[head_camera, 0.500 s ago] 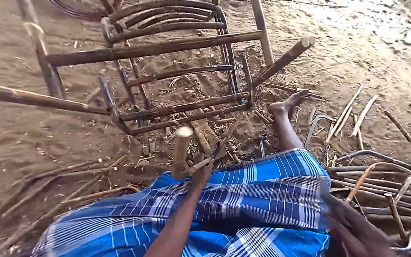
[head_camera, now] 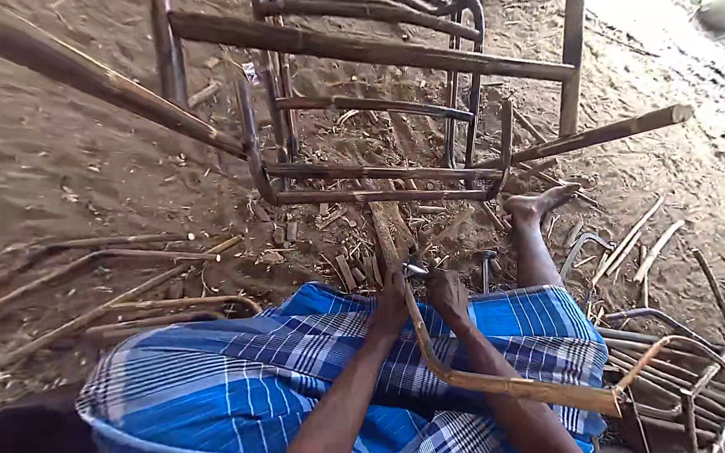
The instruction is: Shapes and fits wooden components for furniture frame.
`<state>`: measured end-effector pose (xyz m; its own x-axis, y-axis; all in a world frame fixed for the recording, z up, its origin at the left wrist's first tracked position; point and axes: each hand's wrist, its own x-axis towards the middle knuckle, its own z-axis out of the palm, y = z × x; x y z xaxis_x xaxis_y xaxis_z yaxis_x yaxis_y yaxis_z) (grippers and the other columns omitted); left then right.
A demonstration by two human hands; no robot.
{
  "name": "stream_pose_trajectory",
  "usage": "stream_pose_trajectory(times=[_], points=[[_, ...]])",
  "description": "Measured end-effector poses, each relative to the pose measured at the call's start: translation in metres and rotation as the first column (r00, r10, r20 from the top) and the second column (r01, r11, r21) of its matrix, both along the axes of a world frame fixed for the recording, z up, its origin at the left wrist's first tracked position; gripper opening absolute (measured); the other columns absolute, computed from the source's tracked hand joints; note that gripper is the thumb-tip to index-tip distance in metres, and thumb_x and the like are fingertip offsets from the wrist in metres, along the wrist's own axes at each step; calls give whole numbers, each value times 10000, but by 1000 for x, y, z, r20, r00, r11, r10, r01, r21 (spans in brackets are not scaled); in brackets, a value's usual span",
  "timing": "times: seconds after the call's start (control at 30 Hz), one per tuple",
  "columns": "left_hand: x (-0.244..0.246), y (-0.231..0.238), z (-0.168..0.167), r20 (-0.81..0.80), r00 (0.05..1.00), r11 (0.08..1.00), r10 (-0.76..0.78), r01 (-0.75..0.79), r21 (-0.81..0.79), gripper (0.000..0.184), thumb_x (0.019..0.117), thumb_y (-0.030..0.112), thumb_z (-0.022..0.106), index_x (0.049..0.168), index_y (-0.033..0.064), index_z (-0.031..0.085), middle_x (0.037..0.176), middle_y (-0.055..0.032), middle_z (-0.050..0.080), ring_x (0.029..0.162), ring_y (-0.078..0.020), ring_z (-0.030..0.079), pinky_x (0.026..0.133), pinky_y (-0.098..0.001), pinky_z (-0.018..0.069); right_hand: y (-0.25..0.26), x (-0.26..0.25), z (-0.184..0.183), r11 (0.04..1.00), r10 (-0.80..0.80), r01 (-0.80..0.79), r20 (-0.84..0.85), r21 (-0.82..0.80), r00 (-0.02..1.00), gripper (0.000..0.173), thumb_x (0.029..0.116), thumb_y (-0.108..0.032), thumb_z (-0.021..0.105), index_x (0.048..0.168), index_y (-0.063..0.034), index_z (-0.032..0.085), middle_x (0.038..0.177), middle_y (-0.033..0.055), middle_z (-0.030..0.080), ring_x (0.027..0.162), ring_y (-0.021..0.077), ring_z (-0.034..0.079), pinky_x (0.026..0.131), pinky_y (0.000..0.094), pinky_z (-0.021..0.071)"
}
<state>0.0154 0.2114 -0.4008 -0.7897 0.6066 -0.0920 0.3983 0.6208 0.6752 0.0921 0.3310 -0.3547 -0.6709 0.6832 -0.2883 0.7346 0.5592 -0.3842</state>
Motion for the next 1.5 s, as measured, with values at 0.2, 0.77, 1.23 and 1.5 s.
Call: stream_pose_trajectory(times=[0.2, 0.77, 1.23, 1.5], points=[[4, 2, 0, -88, 996, 996, -33, 25, -89, 259, 1002, 106, 588, 1228, -20, 612, 1269, -214, 599, 825, -320, 722, 710, -456, 630, 48, -29, 13, 998, 65, -61, 182, -24, 981, 257, 964, -401, 640, 1201, -379, 738, 1166, 65, 742, 1055, 353, 697, 805, 667, 542], [-19, 9, 8, 104, 983, 988, 151, -149, -33, 365, 979, 274, 682, 1216, -4, 661, 1225, -214, 659, 1166, -353, 644, 1025, -534, 511, 12, -19, -28, 949, -309, 303, -62, -86, 949, 274, 1000, -296, 609, 1239, -223, 721, 1199, 135, 719, 1067, 384, 691, 830, 660, 534], [-56, 5, 3, 265, 942, 970, 207, -233, 68, 290, 921, 267, 765, 1115, 54, 728, 1016, -144, 741, 968, -293, 713, 919, -570, 556, -23, 3, -78, 925, -263, 161, -274, -344, 925, 253, 959, -305, 685, 1197, -233, 737, 1090, 48, 743, 981, 243, 713, 854, 563, 581], [-52, -30, 42, 160, 973, 986, 167, -160, -55, 293, 969, 286, 702, 1122, 37, 713, 1045, -211, 709, 979, -390, 687, 864, -642, 535, 27, 14, -37, 856, -509, 448, -272, -257, 817, 303, 1012, -306, 618, 1286, -196, 683, 1164, 125, 724, 1017, 346, 706, 844, 635, 551]])
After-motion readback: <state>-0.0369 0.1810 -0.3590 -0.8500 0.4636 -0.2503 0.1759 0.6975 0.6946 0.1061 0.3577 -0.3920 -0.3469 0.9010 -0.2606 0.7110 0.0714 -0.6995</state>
